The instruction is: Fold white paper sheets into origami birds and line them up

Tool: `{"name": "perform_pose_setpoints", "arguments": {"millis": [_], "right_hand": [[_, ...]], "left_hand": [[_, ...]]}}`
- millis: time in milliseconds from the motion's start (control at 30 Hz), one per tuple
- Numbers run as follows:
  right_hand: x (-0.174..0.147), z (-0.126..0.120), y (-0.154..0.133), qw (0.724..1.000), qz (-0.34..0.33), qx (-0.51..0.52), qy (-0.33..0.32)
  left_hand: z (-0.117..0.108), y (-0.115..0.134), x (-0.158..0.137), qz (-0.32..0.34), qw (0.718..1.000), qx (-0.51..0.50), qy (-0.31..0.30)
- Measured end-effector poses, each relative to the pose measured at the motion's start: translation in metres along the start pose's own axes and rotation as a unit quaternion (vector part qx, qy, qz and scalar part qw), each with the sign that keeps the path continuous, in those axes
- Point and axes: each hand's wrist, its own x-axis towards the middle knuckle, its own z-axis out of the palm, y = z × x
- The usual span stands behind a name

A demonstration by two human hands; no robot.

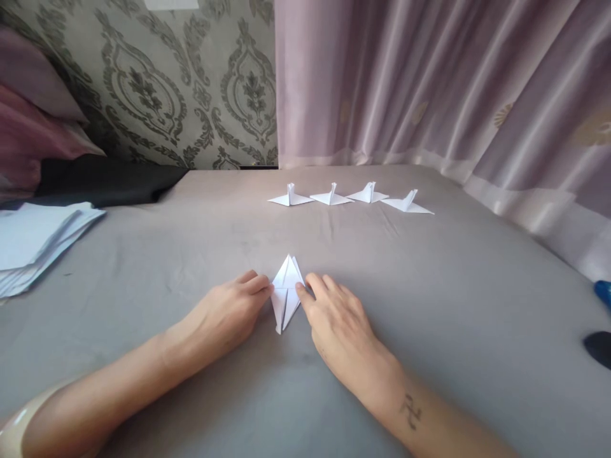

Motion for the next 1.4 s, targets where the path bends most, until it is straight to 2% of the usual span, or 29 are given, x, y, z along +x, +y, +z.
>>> {"name": "perform_pose_setpoints", "arguments": {"millis": [100,200,300,367,433,500,567,633,700,800,833,900,967,1067,1233,1333,1400], "right_hand": [[-0.001,-0.002,0.000,1.000,0.004,0.004,-0.002],[0.000,-0.006,0.002,0.999,0.018,0.033,-0.001],[0.003,-0.006,0.009,0.990,0.061,0.128,-0.001],[0.007,-0.005,0.015,0.970,0.115,0.213,0.019],[0.010,-0.002,0.020,0.941,0.177,0.284,0.048],[0.012,0.001,0.023,0.915,0.223,0.331,0.056],[0.013,0.004,0.023,0.899,0.241,0.360,0.063],[0.014,0.006,0.023,0.882,0.246,0.392,0.088],[0.015,0.005,0.021,0.862,0.251,0.424,0.123],[0.014,-0.004,0.017,0.832,0.246,0.452,0.209],[0.013,-0.009,0.014,0.823,0.233,0.453,0.250],[0.009,-0.019,0.008,0.824,0.185,0.431,0.319],[0.005,-0.027,0.001,0.828,0.133,0.410,0.358],[0.000,-0.032,-0.007,0.837,0.086,0.393,0.371],[-0.001,-0.031,-0.009,0.848,0.047,0.408,0.336],[0.001,-0.032,-0.005,0.842,0.033,0.443,0.307],[0.001,-0.034,-0.002,0.836,0.047,0.475,0.272]], "left_hand": [[0.001,-0.001,-0.001,-0.014,1.000,-0.017,0.006],[0.004,-0.007,0.002,-0.036,0.993,-0.095,0.052],[0.004,-0.014,0.007,-0.110,0.959,-0.238,0.104],[0.003,-0.016,0.011,-0.172,0.927,-0.314,0.111],[0.004,-0.017,0.013,-0.202,0.905,-0.357,0.109],[0.008,-0.015,0.014,-0.198,0.895,-0.385,0.109],[0.013,-0.013,0.015,-0.189,0.881,-0.420,0.107],[0.016,-0.010,0.016,-0.192,0.847,-0.483,0.106],[0.014,-0.005,0.016,-0.188,0.789,-0.568,0.139],[0.003,0.004,0.013,-0.157,0.693,-0.657,0.253],[-0.001,0.007,0.012,-0.145,0.671,-0.665,0.294],[-0.007,0.013,0.008,-0.118,0.648,-0.667,0.349],[-0.009,0.017,0.006,-0.092,0.640,-0.660,0.381],[-0.006,0.020,0.003,-0.065,0.649,-0.647,0.395],[0.003,0.020,0.003,-0.023,0.688,-0.623,0.372],[0.002,0.020,0.000,-0.001,0.713,-0.604,0.356],[-0.002,0.021,-0.003,0.001,0.731,-0.582,0.355]]}}
